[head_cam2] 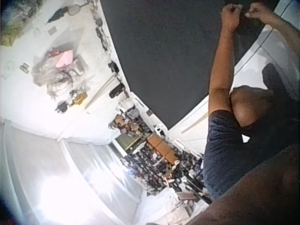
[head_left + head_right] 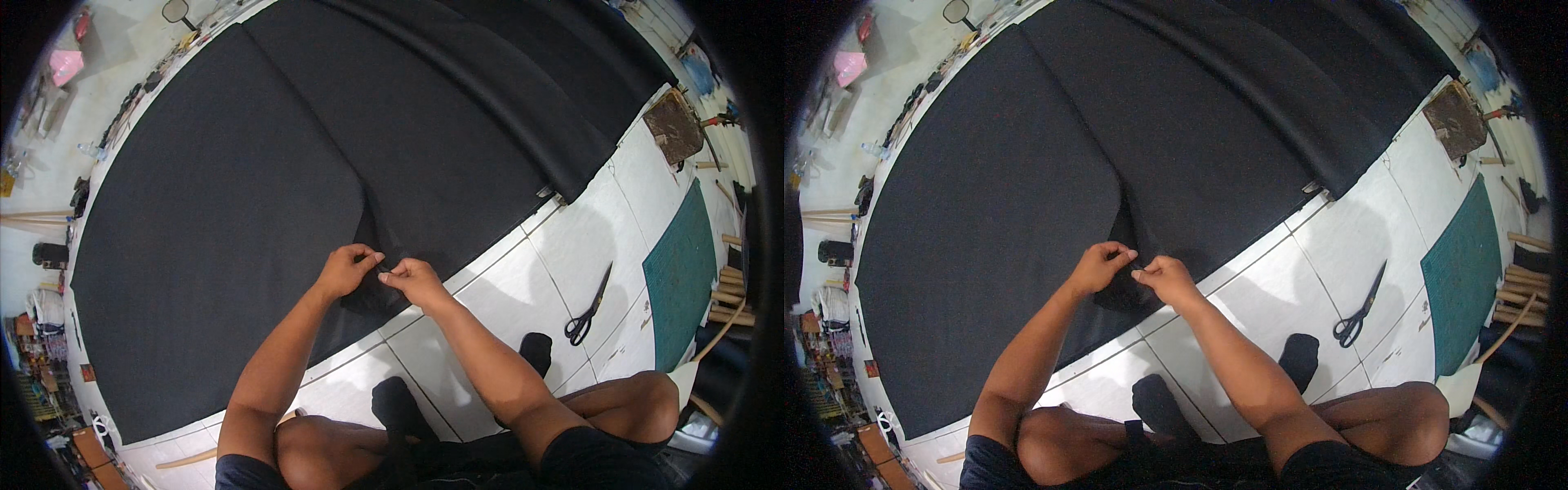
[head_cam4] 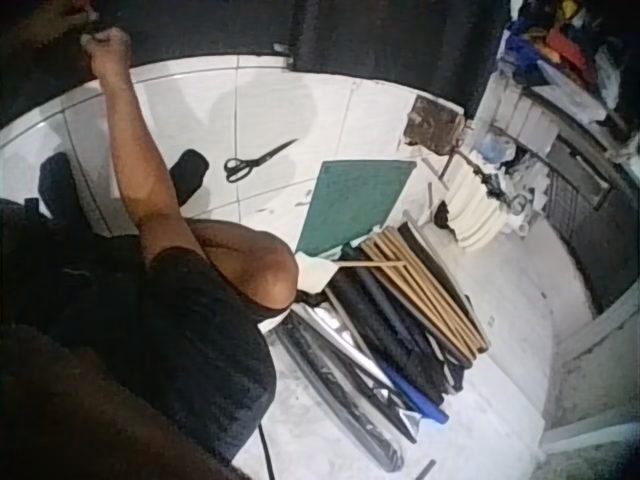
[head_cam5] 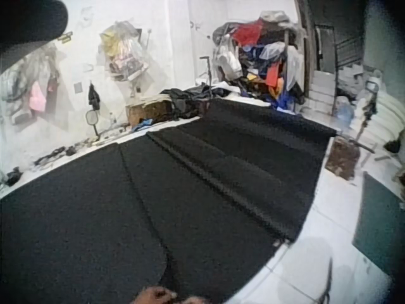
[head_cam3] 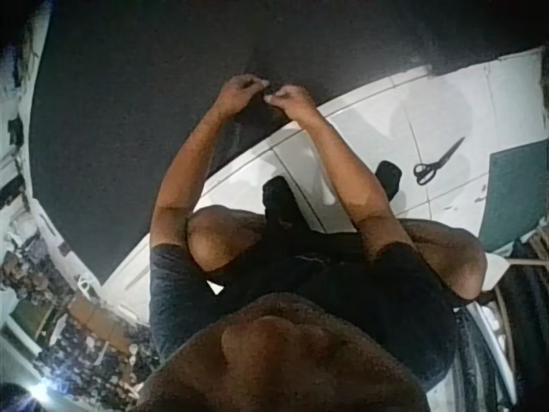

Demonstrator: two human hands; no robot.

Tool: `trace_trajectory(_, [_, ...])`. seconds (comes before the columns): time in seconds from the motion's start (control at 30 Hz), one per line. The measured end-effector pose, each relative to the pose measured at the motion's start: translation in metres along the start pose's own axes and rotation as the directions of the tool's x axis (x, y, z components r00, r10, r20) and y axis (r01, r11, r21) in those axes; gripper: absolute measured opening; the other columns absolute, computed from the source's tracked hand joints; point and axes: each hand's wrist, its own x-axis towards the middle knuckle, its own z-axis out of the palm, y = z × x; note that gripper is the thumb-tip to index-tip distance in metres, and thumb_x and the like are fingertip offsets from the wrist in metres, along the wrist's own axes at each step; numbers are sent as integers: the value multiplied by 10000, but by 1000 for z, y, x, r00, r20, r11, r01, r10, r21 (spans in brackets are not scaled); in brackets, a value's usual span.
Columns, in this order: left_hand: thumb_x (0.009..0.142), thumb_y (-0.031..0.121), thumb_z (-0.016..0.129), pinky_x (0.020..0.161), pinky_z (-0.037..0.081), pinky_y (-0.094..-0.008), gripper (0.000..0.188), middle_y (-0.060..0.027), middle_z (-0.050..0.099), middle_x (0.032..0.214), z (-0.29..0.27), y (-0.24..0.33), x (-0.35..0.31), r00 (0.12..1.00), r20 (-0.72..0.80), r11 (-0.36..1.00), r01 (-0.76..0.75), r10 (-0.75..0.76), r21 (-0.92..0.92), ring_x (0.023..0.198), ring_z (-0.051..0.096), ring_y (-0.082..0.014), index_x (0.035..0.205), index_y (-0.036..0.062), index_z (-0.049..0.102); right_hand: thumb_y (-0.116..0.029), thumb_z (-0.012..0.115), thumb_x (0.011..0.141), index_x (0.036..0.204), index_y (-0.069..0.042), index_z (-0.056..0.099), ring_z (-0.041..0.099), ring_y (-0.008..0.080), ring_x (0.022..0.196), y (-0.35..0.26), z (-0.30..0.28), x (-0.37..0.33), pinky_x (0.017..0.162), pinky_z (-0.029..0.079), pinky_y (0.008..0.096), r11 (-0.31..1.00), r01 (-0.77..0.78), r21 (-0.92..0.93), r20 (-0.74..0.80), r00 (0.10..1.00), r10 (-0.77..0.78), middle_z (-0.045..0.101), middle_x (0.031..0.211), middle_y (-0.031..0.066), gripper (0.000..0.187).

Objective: The person smooths black fabric with a wooden pole, cuts it with scissors, and folds the pieces by hand on a tiled floor.

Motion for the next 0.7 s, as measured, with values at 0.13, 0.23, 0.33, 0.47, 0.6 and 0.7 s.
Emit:
trace_trajectory(0.13, [941,343,693,841,524,-390,325,-155,750,977,1,-9,2,1000,-21,999,-4,3,-36,933,712,-279,1023,35,755,-342,765,907,850,-10,677,548,129,718,-1,0,0,666,452,308,987,-99,123,19,995,97,638,777,20,348])
trace_trajectory(0.23, [939,320,689,846,524,-388,308,-155,750,978,2,-13,4,999,-22,999,-35,35,-27,940,716,-281,1025,30,749,-362,757,913,868,-12,679,571,165,722,1,-1,0,692,469,331,995,-42,90,17,999,41,642,774,44,362])
trace_trajectory(0.33, [928,293,689,845,526,-387,284,-159,747,969,2,-16,3,998,-26,999,-51,51,-13,937,716,-289,1021,31,744,-331,762,902,953,-9,675,628,261,791,-5,1,-2,774,505,390,990,66,-125,-110,991,-80,663,850,117,337])
trace_trajectory(0.47, [898,280,708,830,526,-391,270,-156,737,937,5,-13,5,999,-15,999,-36,36,0,904,710,-290,997,30,730,-229,778,860,1140,1,626,649,399,999,11,-8,-4,920,512,467,695,162,-700,-280,833,-476,657,1072,231,393])
trace_trajectory(0.6, [874,276,724,806,521,-385,275,-144,725,894,6,-14,4,999,-42,1000,5,-4,24,842,697,-268,982,24,711,-172,773,844,1227,4,574,642,403,1060,14,11,-6,947,508,447,861,116,-495,-324,895,-307,636,1152,248,466])
trace_trajectory(0.7, [871,269,721,801,522,-382,277,-150,724,893,9,-15,6,996,-51,997,-79,80,20,830,698,-267,998,23,710,-166,731,861,1205,9,582,638,427,1036,18,12,-5,937,499,481,966,74,-247,-353,922,-161,644,1161,258,414])
